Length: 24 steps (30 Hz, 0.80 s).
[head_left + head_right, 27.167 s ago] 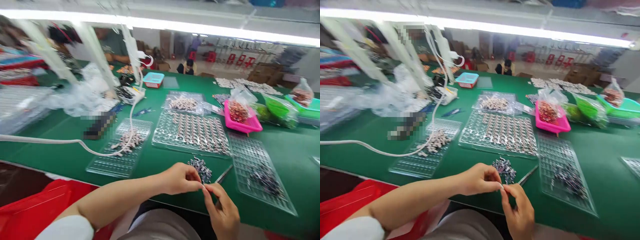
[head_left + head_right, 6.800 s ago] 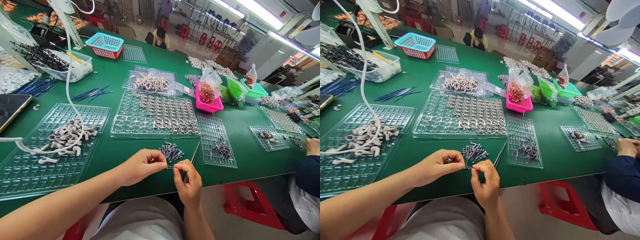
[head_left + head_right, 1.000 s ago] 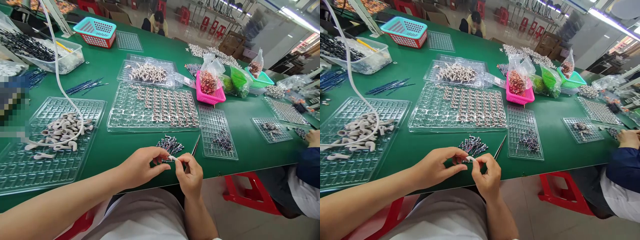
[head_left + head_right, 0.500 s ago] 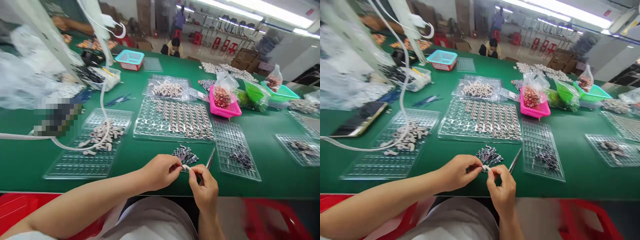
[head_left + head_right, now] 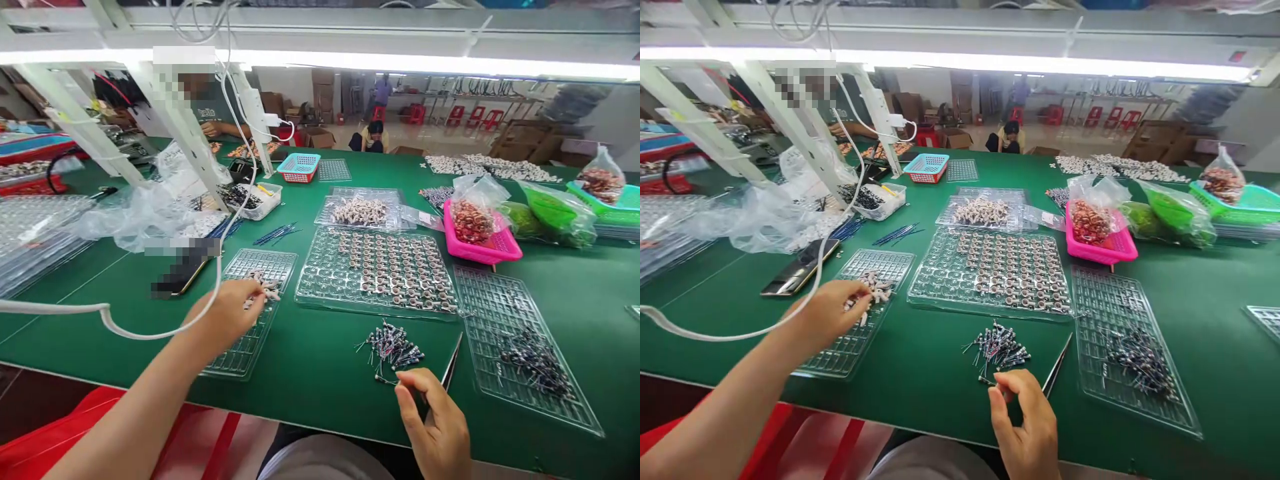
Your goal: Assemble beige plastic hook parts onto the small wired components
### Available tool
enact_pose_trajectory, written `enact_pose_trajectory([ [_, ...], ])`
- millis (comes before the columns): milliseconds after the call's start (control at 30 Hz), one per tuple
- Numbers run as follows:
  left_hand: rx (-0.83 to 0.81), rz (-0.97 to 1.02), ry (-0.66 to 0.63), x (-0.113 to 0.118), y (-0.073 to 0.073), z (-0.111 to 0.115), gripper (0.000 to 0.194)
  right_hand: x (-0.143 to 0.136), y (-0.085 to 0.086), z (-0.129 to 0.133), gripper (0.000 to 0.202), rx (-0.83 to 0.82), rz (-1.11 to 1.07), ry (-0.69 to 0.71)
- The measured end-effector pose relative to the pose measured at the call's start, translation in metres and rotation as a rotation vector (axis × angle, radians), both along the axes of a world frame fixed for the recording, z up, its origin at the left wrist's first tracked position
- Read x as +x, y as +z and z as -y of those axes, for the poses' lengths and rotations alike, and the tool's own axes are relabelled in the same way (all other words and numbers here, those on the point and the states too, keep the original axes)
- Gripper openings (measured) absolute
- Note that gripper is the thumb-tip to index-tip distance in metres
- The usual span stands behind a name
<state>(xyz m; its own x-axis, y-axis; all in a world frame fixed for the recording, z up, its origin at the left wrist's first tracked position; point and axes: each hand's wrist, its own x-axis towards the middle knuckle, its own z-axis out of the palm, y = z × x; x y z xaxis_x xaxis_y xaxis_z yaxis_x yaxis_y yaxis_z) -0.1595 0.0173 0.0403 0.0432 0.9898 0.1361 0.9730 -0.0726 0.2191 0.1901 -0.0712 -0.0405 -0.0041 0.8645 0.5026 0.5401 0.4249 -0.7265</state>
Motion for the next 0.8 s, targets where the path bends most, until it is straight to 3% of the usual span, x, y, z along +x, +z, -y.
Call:
enact_pose_trajectory([
  [67,0.064,-0.118,0.057,-0.014,-0.005,-0.007,0.026,-0.001,0.001,-0.001,0.009,0.007,-0.012,0.014],
  [133,0.127,-0.144,0.027,-0.010,-0.009,-0.013,0.031,-0.002,0.002,-0.001,0.008,0.017,-0.018,0.028],
  [233,0.126,-0.024,-0.179,0.027,-0.012,-0.026,0.032,-0.003,0.002,-0.002,0.008,0.023,-0.016,0.029],
  [333,0.011,0.106,-0.429,0.079,-0.015,-0.047,0.031,-0.004,0.002,-0.001,0.009,0.018,-0.006,0.015],
  [433,-0.098,0.115,-0.543,0.119,-0.019,-0.078,0.029,-0.004,0.002,-0.001,0.008,0.007,-0.006,-0.001],
  [500,-0.171,0.115,-0.613,0.134,-0.022,-0.100,0.026,-0.005,0.002,-0.001,0.009,0.005,-0.017,-0.005],
  [633,-0.358,0.120,-0.705,0.143,-0.023,-0.137,0.014,-0.004,0.000,0.000,0.010,0.002,-0.041,0.006],
  [800,-0.499,0.128,-0.728,0.147,-0.024,-0.159,0.018,-0.005,0.000,0.001,0.012,-0.009,-0.061,0.021],
])
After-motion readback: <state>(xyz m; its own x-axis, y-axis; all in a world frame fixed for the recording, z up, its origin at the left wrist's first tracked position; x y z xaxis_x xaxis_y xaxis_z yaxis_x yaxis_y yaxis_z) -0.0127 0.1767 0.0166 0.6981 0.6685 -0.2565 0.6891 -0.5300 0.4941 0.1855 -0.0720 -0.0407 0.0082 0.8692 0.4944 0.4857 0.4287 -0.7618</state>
